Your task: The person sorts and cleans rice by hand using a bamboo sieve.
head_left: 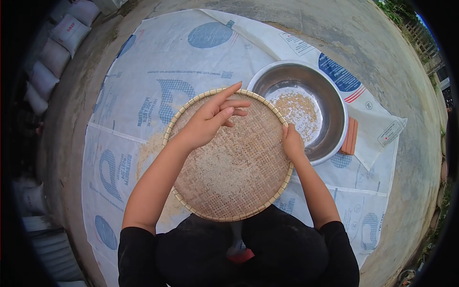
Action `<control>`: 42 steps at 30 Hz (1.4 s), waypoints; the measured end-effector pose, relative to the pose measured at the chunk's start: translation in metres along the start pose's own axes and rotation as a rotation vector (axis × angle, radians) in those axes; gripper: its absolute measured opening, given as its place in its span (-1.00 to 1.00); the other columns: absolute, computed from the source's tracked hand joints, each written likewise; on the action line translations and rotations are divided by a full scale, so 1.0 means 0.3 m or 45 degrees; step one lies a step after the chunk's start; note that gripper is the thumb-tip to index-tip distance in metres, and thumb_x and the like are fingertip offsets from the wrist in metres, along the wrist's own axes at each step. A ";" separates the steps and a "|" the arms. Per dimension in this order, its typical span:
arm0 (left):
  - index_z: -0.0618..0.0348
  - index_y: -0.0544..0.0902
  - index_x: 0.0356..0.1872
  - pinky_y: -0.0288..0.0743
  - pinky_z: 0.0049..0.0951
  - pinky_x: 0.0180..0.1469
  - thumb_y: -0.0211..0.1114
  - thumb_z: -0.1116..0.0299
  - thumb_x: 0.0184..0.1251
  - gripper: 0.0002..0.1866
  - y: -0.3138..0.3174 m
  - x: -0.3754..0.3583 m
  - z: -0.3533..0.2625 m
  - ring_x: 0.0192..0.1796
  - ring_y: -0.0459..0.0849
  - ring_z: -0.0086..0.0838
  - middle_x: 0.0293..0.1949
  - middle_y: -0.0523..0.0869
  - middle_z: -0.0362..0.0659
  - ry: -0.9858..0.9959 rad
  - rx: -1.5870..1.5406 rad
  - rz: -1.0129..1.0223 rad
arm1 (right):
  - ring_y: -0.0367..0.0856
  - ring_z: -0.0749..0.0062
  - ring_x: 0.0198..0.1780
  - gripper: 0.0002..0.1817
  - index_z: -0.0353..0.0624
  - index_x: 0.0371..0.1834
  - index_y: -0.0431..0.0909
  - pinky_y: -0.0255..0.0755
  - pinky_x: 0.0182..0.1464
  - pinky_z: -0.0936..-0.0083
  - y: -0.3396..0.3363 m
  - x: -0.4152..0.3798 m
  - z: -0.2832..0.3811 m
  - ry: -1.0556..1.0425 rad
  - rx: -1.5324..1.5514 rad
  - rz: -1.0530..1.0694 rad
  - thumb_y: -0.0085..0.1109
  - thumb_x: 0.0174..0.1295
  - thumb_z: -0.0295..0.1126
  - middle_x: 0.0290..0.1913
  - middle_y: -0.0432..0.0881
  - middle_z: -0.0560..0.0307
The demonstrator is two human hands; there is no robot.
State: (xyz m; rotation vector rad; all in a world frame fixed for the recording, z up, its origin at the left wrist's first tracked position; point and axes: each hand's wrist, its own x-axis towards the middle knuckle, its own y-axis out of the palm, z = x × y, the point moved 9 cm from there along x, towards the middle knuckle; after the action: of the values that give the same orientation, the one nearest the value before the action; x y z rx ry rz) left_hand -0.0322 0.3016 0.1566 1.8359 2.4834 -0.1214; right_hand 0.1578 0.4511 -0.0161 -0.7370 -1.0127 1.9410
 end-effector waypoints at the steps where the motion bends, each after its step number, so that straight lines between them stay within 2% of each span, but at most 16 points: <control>1: 0.15 0.40 0.17 0.44 -0.41 -0.05 0.04 0.37 0.37 -0.64 -0.022 -0.012 -0.026 -0.04 0.58 -0.42 -0.07 0.62 -0.16 0.082 -0.015 -0.076 | 0.56 -0.21 -0.31 -0.68 -0.24 -0.28 0.34 0.38 -0.27 -0.02 -0.002 -0.002 0.001 0.005 -0.011 -0.009 -0.20 0.34 -0.16 -0.41 0.57 -0.29; 2: 0.15 0.40 0.17 0.44 -0.41 -0.05 0.04 0.37 0.37 -0.64 -0.052 -0.032 0.001 -0.04 0.58 -0.42 -0.07 0.62 -0.16 0.085 -0.017 -0.103 | 0.56 -0.22 -0.31 -0.68 -0.24 -0.27 0.35 0.38 -0.27 -0.02 -0.007 0.003 0.005 0.004 -0.022 -0.022 -0.20 0.34 -0.16 -0.40 0.57 -0.29; 4: 0.18 0.49 0.06 0.45 -0.40 -0.04 0.11 0.39 0.32 -0.70 -0.202 -0.108 0.160 -0.07 0.59 -0.42 -0.11 0.64 -0.14 -0.142 0.770 -0.342 | 0.55 -0.22 -0.30 -0.67 -0.24 -0.26 0.35 0.38 -0.27 -0.02 -0.002 0.007 0.005 -0.006 -0.028 -0.010 -0.21 0.34 -0.15 -0.40 0.57 -0.30; 6: 0.16 0.59 -0.11 0.48 -0.35 -0.11 0.18 0.41 0.23 -0.78 -0.279 -0.210 0.334 -0.12 0.61 -0.36 -0.13 0.64 -0.09 -0.326 1.047 -0.297 | 0.55 -0.23 -0.30 -0.67 -0.24 -0.24 0.35 0.38 -0.27 -0.02 0.008 0.008 0.000 -0.009 -0.030 0.001 -0.22 0.35 -0.15 -0.40 0.57 -0.31; 8: 0.17 0.61 -0.26 0.47 -0.36 -0.13 0.23 0.42 0.17 -0.87 -0.305 -0.301 0.470 -0.17 0.60 -0.34 -0.20 0.63 -0.11 -0.463 1.054 -0.242 | 0.55 -0.24 -0.29 -0.65 -0.26 -0.23 0.35 0.38 -0.25 -0.02 0.012 0.010 -0.008 0.002 -0.037 -0.001 -0.23 0.35 -0.15 -0.38 0.57 -0.32; 9: 0.17 0.61 -0.26 0.47 -0.36 -0.13 0.23 0.42 0.17 -0.87 -0.305 -0.329 0.500 -0.17 0.60 -0.34 -0.20 0.63 -0.11 -0.468 1.047 -0.259 | 0.55 -0.24 -0.29 -0.65 -0.26 -0.23 0.35 0.38 -0.25 -0.02 0.013 0.010 0.000 -0.015 -0.042 0.005 -0.23 0.35 -0.15 -0.38 0.57 -0.32; 11: 0.18 0.57 -0.35 0.46 -0.34 -0.15 0.24 0.44 0.12 -0.91 -0.291 -0.355 0.509 -0.19 0.58 -0.30 -0.29 0.60 -0.13 -0.323 1.084 -0.294 | 0.54 -0.26 -0.29 -0.64 -0.27 -0.23 0.35 0.38 -0.25 -0.02 0.007 0.007 0.002 0.002 -0.046 0.008 -0.24 0.36 -0.15 -0.38 0.57 -0.33; 17: 0.17 0.53 -0.42 0.46 -0.33 -0.19 0.28 0.44 0.07 -0.90 -0.263 -0.317 0.512 -0.19 0.54 -0.26 -0.35 0.56 -0.14 -0.197 1.239 -0.289 | 0.54 -0.27 -0.28 -0.64 -0.28 -0.22 0.35 0.37 -0.25 -0.03 0.016 0.008 -0.005 -0.017 -0.054 0.001 -0.24 0.36 -0.15 -0.38 0.56 -0.35; 27: 0.14 0.54 -0.40 0.47 -0.29 -0.16 0.23 0.39 0.10 -0.91 -0.228 -0.307 0.536 -0.14 0.55 -0.24 -0.30 0.58 -0.14 -0.225 1.355 -0.211 | 0.51 -0.31 -0.28 -0.64 -0.28 -0.22 0.36 0.35 -0.25 -0.05 0.005 0.007 -0.001 -0.005 -0.024 -0.019 -0.23 0.35 -0.15 -0.37 0.55 -0.38; 32: 0.12 0.55 -0.41 0.47 -0.28 -0.11 0.16 0.38 0.14 -0.92 -0.213 -0.306 0.566 -0.11 0.55 -0.23 -0.28 0.58 -0.12 -0.325 1.435 -0.182 | 0.54 -0.25 -0.29 -0.66 -0.27 -0.24 0.35 0.37 -0.25 -0.02 -0.009 -0.001 0.023 -0.012 -0.073 -0.019 -0.22 0.35 -0.16 -0.39 0.56 -0.33; 39: 0.16 0.53 -0.40 0.46 -0.26 -0.16 0.19 0.40 0.11 -0.92 -0.222 -0.305 0.569 -0.16 0.56 -0.19 -0.30 0.58 -0.09 -0.394 1.338 -0.155 | 0.55 -0.22 -0.29 -0.67 -0.26 -0.25 0.34 0.37 -0.26 -0.01 -0.008 0.000 0.024 -0.009 -0.079 -0.008 -0.22 0.35 -0.16 -0.39 0.56 -0.31; 42: 0.16 0.53 -0.40 0.46 -0.25 -0.13 0.13 0.40 0.14 -0.92 -0.225 -0.304 0.563 -0.15 0.56 -0.20 -0.28 0.58 -0.09 -0.429 1.294 -0.122 | 0.55 -0.22 -0.29 -0.66 -0.25 -0.25 0.35 0.37 -0.26 -0.01 -0.003 0.001 0.020 0.005 -0.085 0.011 -0.22 0.35 -0.16 -0.38 0.57 -0.30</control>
State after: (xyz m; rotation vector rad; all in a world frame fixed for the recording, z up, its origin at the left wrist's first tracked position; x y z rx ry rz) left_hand -0.0710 0.1794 -0.0012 1.6552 2.3964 -1.7913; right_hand 0.1534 0.4493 -0.0123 -0.7834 -1.0779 1.9201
